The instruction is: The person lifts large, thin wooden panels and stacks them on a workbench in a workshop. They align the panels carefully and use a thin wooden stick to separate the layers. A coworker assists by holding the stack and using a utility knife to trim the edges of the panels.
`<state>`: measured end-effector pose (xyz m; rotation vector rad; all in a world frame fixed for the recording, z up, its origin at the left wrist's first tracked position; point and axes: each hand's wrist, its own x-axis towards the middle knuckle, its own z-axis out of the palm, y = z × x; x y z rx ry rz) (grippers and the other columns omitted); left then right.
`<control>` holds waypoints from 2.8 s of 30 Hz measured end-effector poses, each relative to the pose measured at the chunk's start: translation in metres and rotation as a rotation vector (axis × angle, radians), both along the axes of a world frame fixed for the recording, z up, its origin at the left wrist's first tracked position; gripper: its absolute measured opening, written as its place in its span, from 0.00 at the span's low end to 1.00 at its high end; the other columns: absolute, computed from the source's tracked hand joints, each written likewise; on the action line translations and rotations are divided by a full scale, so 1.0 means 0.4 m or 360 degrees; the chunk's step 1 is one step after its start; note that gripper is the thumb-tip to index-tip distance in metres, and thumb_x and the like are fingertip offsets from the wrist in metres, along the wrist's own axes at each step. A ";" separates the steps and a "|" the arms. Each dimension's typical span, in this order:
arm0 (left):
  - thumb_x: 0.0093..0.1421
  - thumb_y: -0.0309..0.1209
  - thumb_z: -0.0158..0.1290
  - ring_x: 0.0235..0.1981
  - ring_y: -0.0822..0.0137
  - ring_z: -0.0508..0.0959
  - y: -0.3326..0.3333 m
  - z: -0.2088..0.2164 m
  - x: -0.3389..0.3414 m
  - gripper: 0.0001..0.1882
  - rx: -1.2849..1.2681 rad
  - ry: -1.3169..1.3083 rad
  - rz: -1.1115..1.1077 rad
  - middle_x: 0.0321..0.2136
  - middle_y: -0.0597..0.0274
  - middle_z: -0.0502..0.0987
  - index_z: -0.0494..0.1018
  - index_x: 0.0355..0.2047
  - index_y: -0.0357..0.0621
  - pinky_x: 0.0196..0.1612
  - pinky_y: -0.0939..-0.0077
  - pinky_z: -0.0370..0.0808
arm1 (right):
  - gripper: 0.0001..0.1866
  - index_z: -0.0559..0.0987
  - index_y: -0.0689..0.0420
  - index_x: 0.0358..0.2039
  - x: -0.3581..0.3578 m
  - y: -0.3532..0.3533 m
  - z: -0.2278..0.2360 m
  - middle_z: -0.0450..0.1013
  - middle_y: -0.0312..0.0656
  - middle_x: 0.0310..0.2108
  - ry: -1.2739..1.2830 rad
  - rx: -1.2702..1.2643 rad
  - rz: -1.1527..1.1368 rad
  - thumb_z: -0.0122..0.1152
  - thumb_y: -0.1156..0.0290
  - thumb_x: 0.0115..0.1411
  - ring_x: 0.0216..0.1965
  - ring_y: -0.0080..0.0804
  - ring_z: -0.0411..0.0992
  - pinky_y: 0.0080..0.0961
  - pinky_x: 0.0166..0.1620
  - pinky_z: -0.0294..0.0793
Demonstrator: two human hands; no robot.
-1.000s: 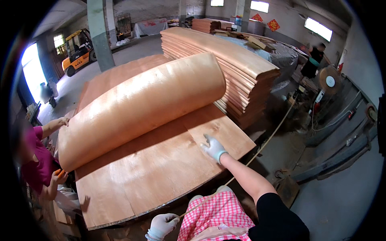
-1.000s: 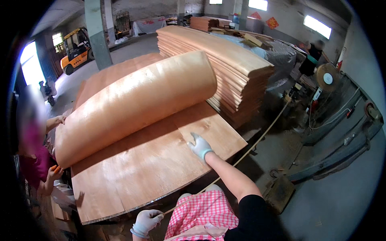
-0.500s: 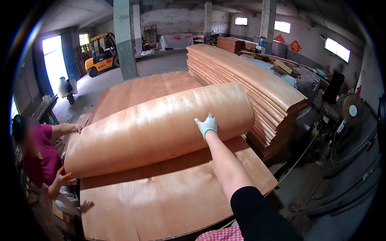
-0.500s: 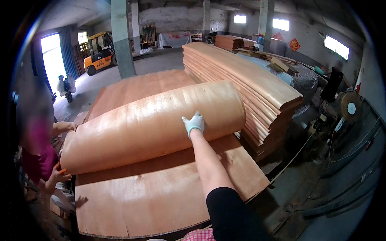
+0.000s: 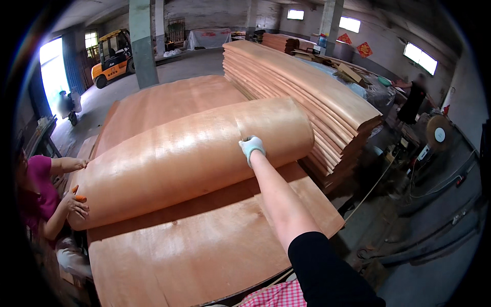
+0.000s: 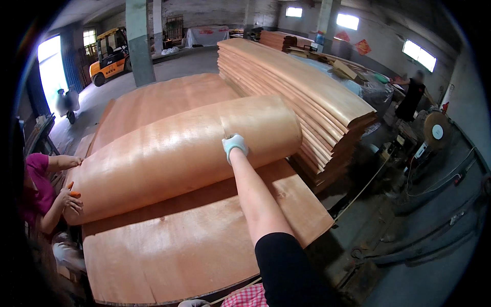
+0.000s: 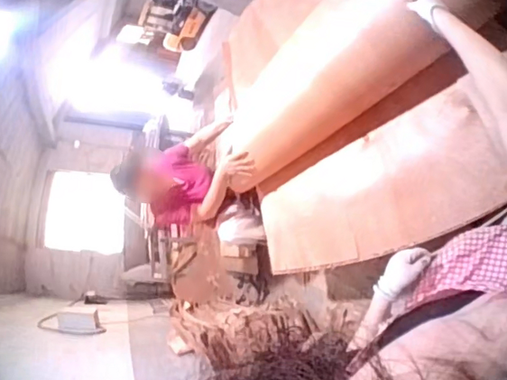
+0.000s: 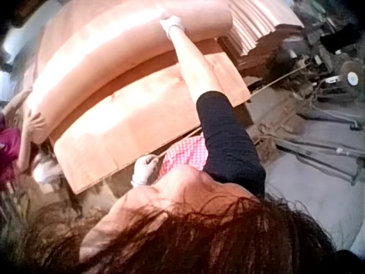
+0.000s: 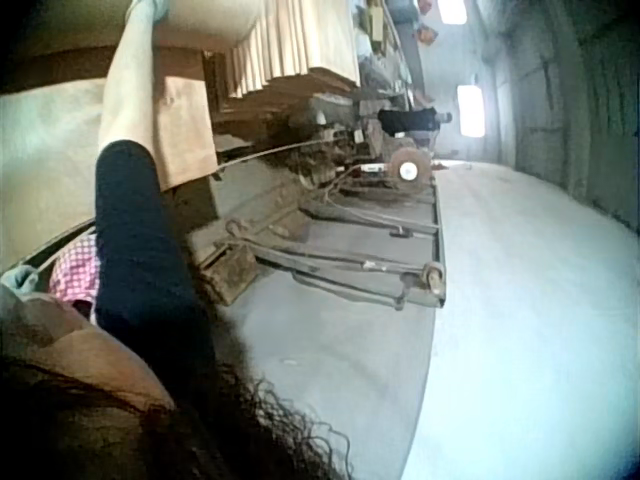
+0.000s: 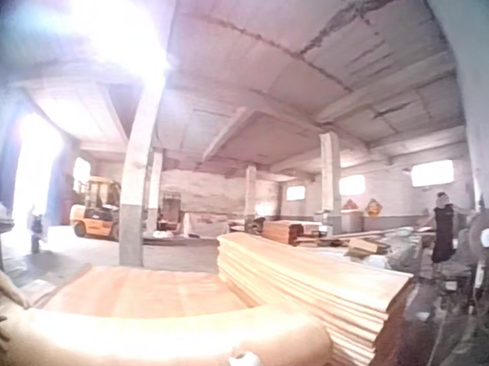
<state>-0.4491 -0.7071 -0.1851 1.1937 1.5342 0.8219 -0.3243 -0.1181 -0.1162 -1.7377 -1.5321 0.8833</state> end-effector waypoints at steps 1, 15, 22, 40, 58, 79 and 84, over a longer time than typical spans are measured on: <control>0.60 0.28 0.54 0.18 0.79 0.70 -0.004 0.001 -0.004 0.07 0.0008 0.0004 -0.0004 0.18 0.70 0.74 0.79 0.34 0.39 0.23 0.81 0.68 | 0.13 0.80 0.59 0.34 -0.013 0.001 -0.009 0.79 0.41 0.33 0.0003 0.0157 -0.0111 0.66 0.63 0.52 0.34 0.30 0.76 0.28 0.40 0.74; 0.60 0.30 0.54 0.21 0.79 0.72 -0.007 0.011 0.009 0.08 0.0037 0.0111 -0.0033 0.22 0.68 0.77 0.79 0.36 0.40 0.27 0.80 0.71 | 0.16 0.80 0.58 0.37 -0.005 -0.039 0.004 0.78 0.45 0.36 0.0070 0.0008 0.0292 0.63 0.60 0.54 0.36 0.36 0.75 0.30 0.42 0.74; 0.60 0.31 0.55 0.21 0.78 0.72 0.004 0.019 0.014 0.08 -0.0028 0.0093 -0.0003 0.21 0.69 0.77 0.79 0.36 0.41 0.27 0.80 0.71 | 0.23 0.79 0.56 0.42 -0.032 -0.063 0.006 0.75 0.52 0.47 -0.0329 0.0030 0.0102 0.65 0.53 0.51 0.49 0.44 0.73 0.38 0.51 0.73; 0.60 0.40 0.53 0.27 0.70 0.77 0.005 0.015 -0.015 0.14 -0.0334 0.0202 -0.0158 0.26 0.60 0.79 0.79 0.40 0.45 0.34 0.76 0.73 | 0.36 0.69 0.65 0.55 -0.032 -0.068 -0.031 0.63 0.59 0.59 -0.0020 0.0596 0.0158 0.65 0.51 0.54 0.57 0.50 0.65 0.39 0.58 0.65; 0.60 0.37 0.56 0.22 0.77 0.76 0.020 0.106 0.040 0.13 -0.0231 -0.0054 -0.0193 0.22 0.62 0.79 0.79 0.38 0.40 0.28 0.81 0.72 | 0.38 0.80 0.61 0.44 0.453 -0.258 -0.246 0.78 0.43 0.42 0.0117 -0.0233 0.0747 0.32 0.40 0.67 0.40 0.32 0.73 0.26 0.52 0.66; 0.59 0.28 0.56 0.16 0.79 0.70 -0.066 0.171 0.024 0.07 0.0157 0.0028 -0.0259 0.16 0.69 0.74 0.79 0.33 0.36 0.20 0.83 0.66 | 0.27 0.74 0.57 0.53 0.224 -1.205 0.048 0.74 0.52 0.49 0.0021 -0.0258 0.1838 0.47 0.49 0.65 0.50 0.46 0.72 0.35 0.54 0.69; 0.60 0.27 0.54 0.14 0.82 0.66 -0.062 0.251 0.121 0.07 0.0161 -0.0035 -0.0294 0.14 0.73 0.70 0.80 0.34 0.38 0.17 0.84 0.59 | 0.23 0.77 0.58 0.47 0.286 -1.316 0.084 0.79 0.46 0.33 0.0121 -0.0527 0.1884 0.52 0.52 0.63 0.34 0.33 0.76 0.30 0.39 0.73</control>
